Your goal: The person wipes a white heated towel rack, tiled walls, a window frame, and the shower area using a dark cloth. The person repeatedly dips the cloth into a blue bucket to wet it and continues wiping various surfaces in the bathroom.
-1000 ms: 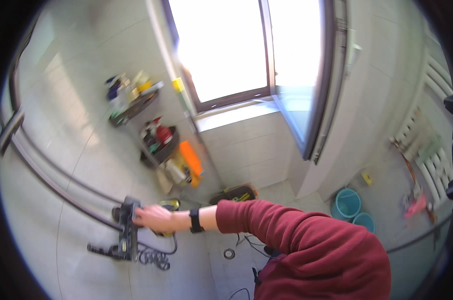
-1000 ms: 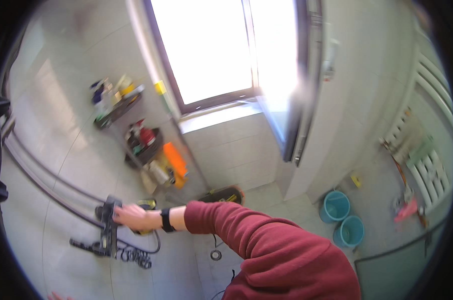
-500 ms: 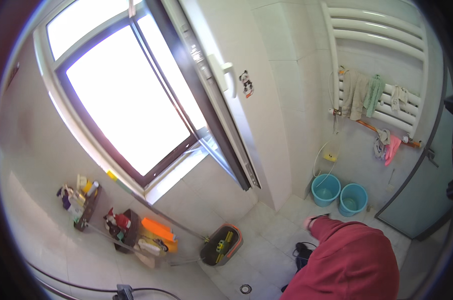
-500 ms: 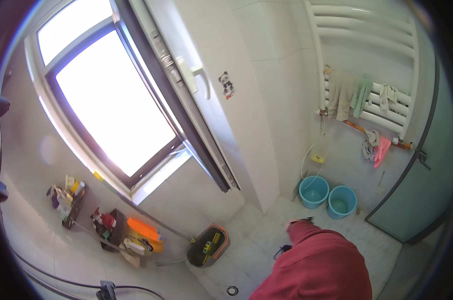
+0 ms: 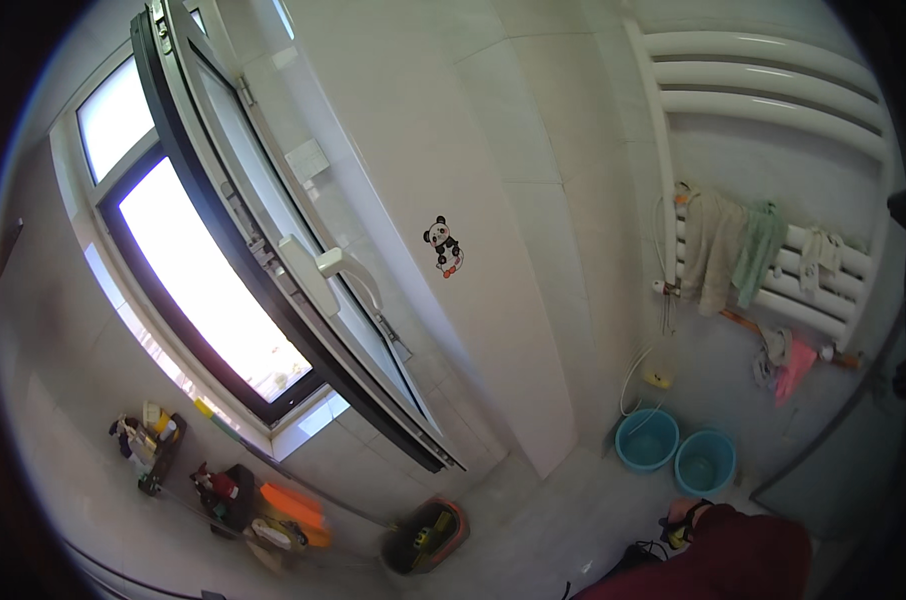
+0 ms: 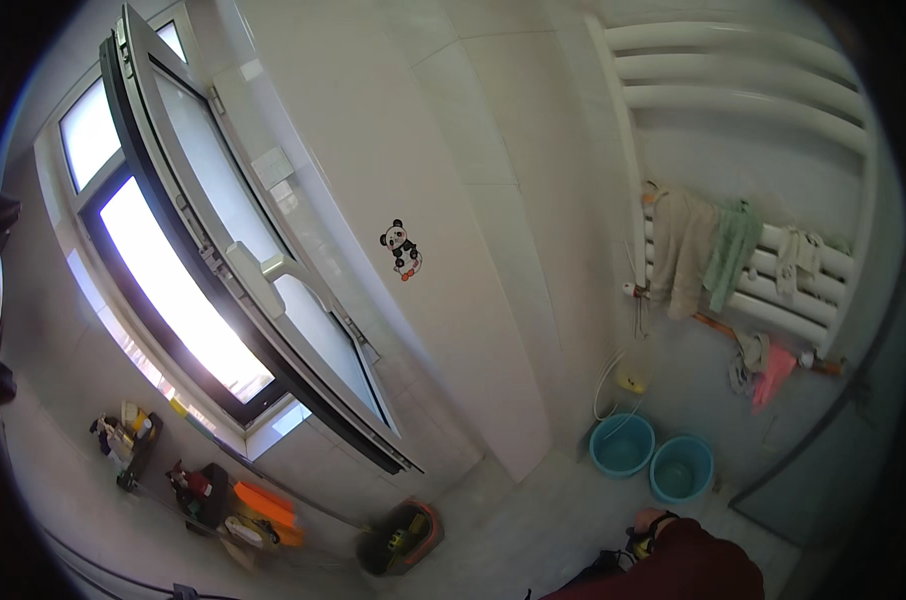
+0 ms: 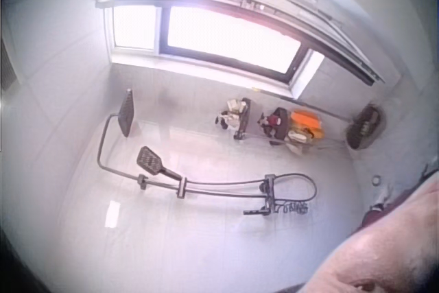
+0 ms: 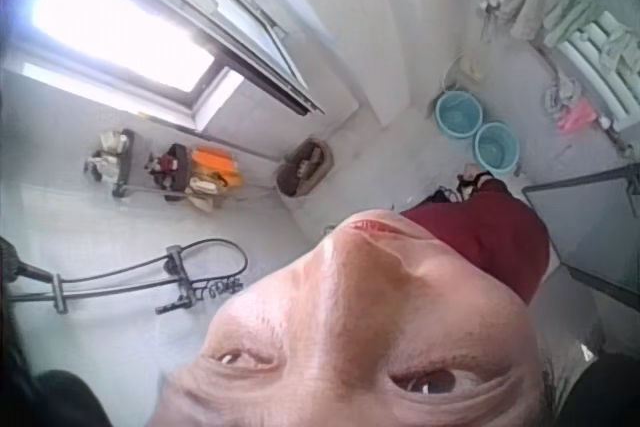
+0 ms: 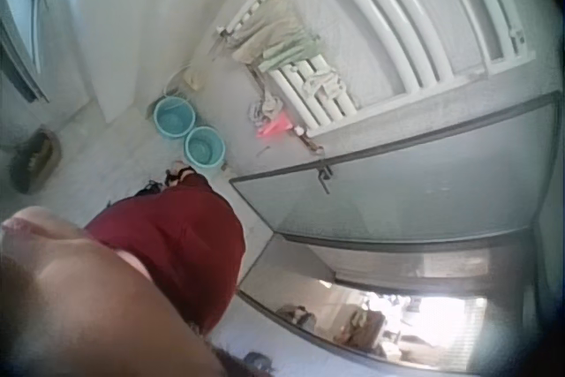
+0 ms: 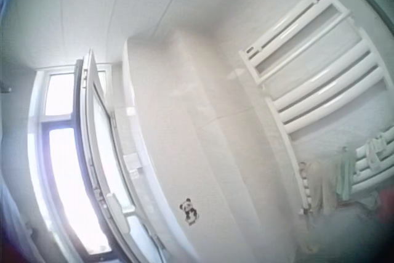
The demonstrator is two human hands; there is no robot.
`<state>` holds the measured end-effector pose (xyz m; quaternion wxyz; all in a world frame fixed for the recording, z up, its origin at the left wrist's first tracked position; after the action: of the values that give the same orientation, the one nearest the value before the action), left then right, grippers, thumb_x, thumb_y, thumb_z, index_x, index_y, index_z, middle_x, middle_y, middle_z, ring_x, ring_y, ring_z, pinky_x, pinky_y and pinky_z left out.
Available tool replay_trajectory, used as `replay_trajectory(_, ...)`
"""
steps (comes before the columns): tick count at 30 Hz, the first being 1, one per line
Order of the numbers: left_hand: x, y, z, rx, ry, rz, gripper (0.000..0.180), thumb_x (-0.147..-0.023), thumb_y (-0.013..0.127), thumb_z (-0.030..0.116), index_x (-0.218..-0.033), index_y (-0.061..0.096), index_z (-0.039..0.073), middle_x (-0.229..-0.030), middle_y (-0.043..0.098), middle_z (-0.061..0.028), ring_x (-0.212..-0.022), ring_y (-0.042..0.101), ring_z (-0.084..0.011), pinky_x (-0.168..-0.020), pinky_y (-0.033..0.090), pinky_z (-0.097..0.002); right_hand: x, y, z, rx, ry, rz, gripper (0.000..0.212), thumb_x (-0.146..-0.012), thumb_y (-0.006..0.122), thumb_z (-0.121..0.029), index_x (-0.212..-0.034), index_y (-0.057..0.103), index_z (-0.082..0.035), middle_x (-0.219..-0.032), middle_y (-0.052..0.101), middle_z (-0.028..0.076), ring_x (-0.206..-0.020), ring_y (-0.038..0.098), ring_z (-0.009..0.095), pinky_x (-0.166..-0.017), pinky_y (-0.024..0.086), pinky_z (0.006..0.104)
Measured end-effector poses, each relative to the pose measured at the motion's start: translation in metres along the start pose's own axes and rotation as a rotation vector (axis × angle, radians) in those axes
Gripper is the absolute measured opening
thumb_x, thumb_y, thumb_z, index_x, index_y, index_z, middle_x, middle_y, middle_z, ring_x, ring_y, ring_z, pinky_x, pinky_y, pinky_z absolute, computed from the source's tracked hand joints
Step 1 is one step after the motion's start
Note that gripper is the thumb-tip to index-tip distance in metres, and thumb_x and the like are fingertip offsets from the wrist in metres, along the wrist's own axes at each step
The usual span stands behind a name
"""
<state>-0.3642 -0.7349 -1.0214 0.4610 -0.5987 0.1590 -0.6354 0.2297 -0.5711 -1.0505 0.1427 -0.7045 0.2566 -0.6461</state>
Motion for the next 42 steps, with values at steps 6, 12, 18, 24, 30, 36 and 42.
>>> replay_trajectory(6,-0.067,-0.049,0.131,0.224,0.176,0.185,0.055,-0.098,0.06,0.044,-0.133,0.06,0.003,-0.117,0.067,-0.0255,-0.112,0.063,-0.0432,-0.096,0.052,-0.0475,-0.037,-0.034,0.082,-0.066,-0.053,0.094,0.046,-0.092,0.063,-0.042,-0.107,0.073,0.001,-0.109,0.071,0.022,-0.098,0.066,0.04,-0.083,0.051,0.0501)
replay_trajectory(12,-0.097,-0.261,0.294,0.912,0.529,0.724,0.035,-0.104,0.057,0.027,-0.127,0.061,0.002,-0.103,0.069,-0.0068,-0.091,0.064,-0.0134,-0.08,0.052,-0.0289,-0.042,-0.023,0.184,-0.296,0.035,0.148,0.051,-0.088,0.067,-0.048,-0.092,0.074,0.003,-0.093,0.071,0.024,-0.093,0.067,0.041,-0.082,0.052,0.0489)
replay_trajectory(18,-0.09,-0.528,0.361,1.563,0.859,1.308,0.028,-0.106,0.053,0.023,-0.125,0.062,0.004,-0.098,0.063,-0.0006,-0.081,0.056,-0.0071,-0.069,0.048,-0.023,0.001,0.021,0.211,-0.299,0.188,0.339,0.046,-0.089,0.064,-0.048,-0.088,0.078,-0.004,-0.085,0.074,0.018,-0.089,0.071,0.033,-0.086,0.056,0.0462)
replay_trajectory(24,-0.072,-0.716,0.375,1.279,0.835,1.872,0.041,-0.105,0.048,0.015,-0.144,0.048,0.001,-0.137,0.054,-0.0136,-0.123,0.052,-0.0228,-0.099,0.046,-0.0358,0.018,-0.007,0.157,-0.38,0.237,0.409,0.046,-0.09,0.064,-0.048,-0.089,0.078,-0.004,-0.086,0.074,0.017,-0.089,0.071,0.032,-0.086,0.056,0.0463)
replay_trajectory(30,-0.028,-0.829,0.367,0.518,0.54,2.312,0.052,-0.1,0.041,-0.002,-0.152,0.037,0.002,-0.152,0.044,-0.0188,-0.139,0.038,-0.0347,-0.117,0.026,-0.0471,0.019,-0.057,0.094,-0.442,0.278,0.471,0.046,-0.09,0.064,-0.048,-0.09,0.077,-0.004,-0.087,0.074,0.016,-0.089,0.071,0.032,-0.085,0.055,0.0465)
replay_trajectory(36,-0.028,-0.916,0.378,0.293,0.625,2.212,0.071,-0.089,0.04,-0.017,-0.156,0.033,0.007,-0.156,0.041,-0.0115,-0.142,0.034,-0.0347,-0.118,0.031,-0.0447,0.018,-0.083,0.044,-0.484,0.325,0.505,0.046,-0.09,0.063,-0.048,-0.091,0.077,-0.004,-0.088,0.074,0.016,-0.089,0.071,0.031,-0.084,0.055,0.0466)
replay_trajectory(42,-0.041,-0.977,0.371,0.18,0.366,2.157,0.064,-0.094,0.048,-0.006,-0.154,0.038,0.013,-0.15,0.049,-0.0106,-0.129,0.051,-0.0337,-0.107,0.046,-0.0411,0.016,-0.102,0.022,-0.509,0.366,0.528,0.046,-0.09,0.063,-0.048,-0.092,0.077,-0.004,-0.089,0.074,0.015,-0.089,0.071,0.031,-0.083,0.055,0.0467)
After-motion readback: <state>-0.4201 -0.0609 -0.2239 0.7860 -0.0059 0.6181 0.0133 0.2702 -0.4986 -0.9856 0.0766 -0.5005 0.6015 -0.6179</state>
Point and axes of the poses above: each hand's wrist, its own x-axis away from the middle knuckle, its own y-axis out of the palm, z = x × y, the point moved 5 cm from there along -x, towards the middle knuckle
